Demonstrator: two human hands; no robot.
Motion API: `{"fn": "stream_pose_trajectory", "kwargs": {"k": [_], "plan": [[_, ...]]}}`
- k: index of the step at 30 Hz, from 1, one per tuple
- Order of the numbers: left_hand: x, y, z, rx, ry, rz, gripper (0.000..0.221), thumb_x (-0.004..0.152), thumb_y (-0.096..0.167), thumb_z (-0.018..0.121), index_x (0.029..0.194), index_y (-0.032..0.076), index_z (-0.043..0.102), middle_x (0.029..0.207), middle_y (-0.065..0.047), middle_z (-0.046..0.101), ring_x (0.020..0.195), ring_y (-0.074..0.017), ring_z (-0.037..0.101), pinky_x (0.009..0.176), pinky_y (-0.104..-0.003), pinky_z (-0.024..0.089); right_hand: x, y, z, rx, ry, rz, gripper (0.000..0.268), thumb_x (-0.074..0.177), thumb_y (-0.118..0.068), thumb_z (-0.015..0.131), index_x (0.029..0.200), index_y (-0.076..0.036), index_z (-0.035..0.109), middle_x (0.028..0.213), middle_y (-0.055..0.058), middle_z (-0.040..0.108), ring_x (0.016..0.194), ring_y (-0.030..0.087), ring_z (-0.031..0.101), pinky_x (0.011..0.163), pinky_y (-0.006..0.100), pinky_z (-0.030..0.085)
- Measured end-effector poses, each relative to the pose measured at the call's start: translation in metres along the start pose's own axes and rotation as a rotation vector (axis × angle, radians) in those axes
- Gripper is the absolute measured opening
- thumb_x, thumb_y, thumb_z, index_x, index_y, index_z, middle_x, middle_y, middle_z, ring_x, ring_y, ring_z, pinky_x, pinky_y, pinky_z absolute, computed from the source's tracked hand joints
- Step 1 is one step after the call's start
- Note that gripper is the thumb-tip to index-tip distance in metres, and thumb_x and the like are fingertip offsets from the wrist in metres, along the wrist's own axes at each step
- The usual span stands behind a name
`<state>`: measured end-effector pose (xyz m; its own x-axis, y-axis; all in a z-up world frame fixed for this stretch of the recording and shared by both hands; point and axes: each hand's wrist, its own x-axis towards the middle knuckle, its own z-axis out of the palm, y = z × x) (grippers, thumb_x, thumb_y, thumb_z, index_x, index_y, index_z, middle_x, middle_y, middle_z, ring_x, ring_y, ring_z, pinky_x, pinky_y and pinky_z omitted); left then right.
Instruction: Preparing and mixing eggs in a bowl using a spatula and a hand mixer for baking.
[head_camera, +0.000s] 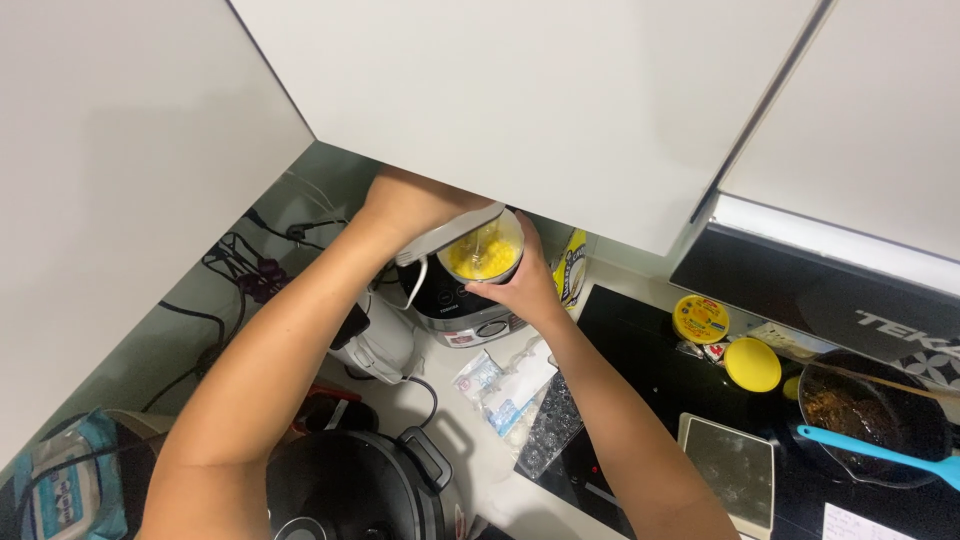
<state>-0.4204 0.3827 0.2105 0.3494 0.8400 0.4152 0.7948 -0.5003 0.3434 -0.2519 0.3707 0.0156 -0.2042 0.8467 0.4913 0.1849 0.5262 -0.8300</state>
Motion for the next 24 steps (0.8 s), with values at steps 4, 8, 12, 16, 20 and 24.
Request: {"fn": "stream_pose_trajectory", "kwargs": {"k": [4, 8, 12, 16, 20, 24], "plan": [[-0.001, 0.0, -0.004, -0.026, 0.02, -0.011, 0.052, 0.075, 0.039, 0.088, 0.116, 0.011, 0.074, 0.11, -0.011, 0.076, 0.098, -0.0284, 0.072, 0.085, -0.039, 0.056, 0.0, 0.003, 0.002, 0.0, 0.016, -0.023, 0.119, 0.063, -0.024, 0.099, 0.156, -0.002, 0.028, 0.151, 0.019, 0.048, 0.14, 0.032, 0.052, 0.115, 0.042, 0.045], [0.0, 0.006, -0.006, 0.006, -0.02, -0.041, 0.051, 0.075, 0.04, 0.088, 0.115, 0.011, 0.074, 0.109, -0.011, 0.076, 0.097, -0.0287, 0.072, 0.084, -0.039, 0.056, -0.001, 0.004, 0.002, -0.023, 0.016, -0.005, 0.121, 0.061, -0.024, 0.1, 0.156, -0.002, 0.027, 0.151, 0.019, 0.047, 0.139, 0.031, 0.052, 0.113, 0.041, 0.045], [-0.001, 0.002, -0.007, -0.007, -0.025, -0.043, 0.05, 0.076, 0.04, 0.087, 0.115, 0.011, 0.074, 0.109, -0.011, 0.076, 0.096, -0.0284, 0.072, 0.084, -0.038, 0.056, 0.0, 0.002, 0.001, 0.012, 0.008, -0.018, 0.12, 0.062, -0.023, 0.099, 0.157, -0.003, 0.028, 0.151, 0.019, 0.049, 0.139, 0.031, 0.054, 0.114, 0.04, 0.046], [-0.005, 0.0, -0.004, -0.036, -0.007, -0.027, 0.048, 0.076, 0.038, 0.086, 0.114, 0.011, 0.075, 0.109, -0.009, 0.077, 0.096, -0.027, 0.073, 0.085, -0.037, 0.057, -0.001, 0.007, 0.003, 0.012, 0.024, -0.011, 0.119, 0.062, -0.023, 0.1, 0.155, -0.004, 0.029, 0.15, 0.019, 0.05, 0.138, 0.031, 0.054, 0.114, 0.041, 0.046], [-0.003, 0.01, -0.012, -0.063, -0.016, -0.069, 0.051, 0.072, 0.039, 0.087, 0.113, 0.011, 0.074, 0.108, -0.01, 0.076, 0.096, -0.027, 0.073, 0.084, -0.037, 0.057, 0.001, 0.005, 0.002, -0.013, 0.028, 0.004, 0.121, 0.06, -0.024, 0.1, 0.155, -0.003, 0.027, 0.149, 0.02, 0.049, 0.137, 0.031, 0.054, 0.112, 0.04, 0.046], [-0.004, -0.003, 0.002, -0.018, -0.035, -0.086, 0.05, 0.075, 0.041, 0.086, 0.114, 0.012, 0.075, 0.109, -0.009, 0.076, 0.096, -0.0274, 0.072, 0.084, -0.038, 0.057, -0.002, 0.006, 0.002, -0.023, 0.038, -0.004, 0.12, 0.059, -0.024, 0.1, 0.154, -0.003, 0.029, 0.147, 0.019, 0.051, 0.136, 0.031, 0.056, 0.112, 0.04, 0.047]]}}
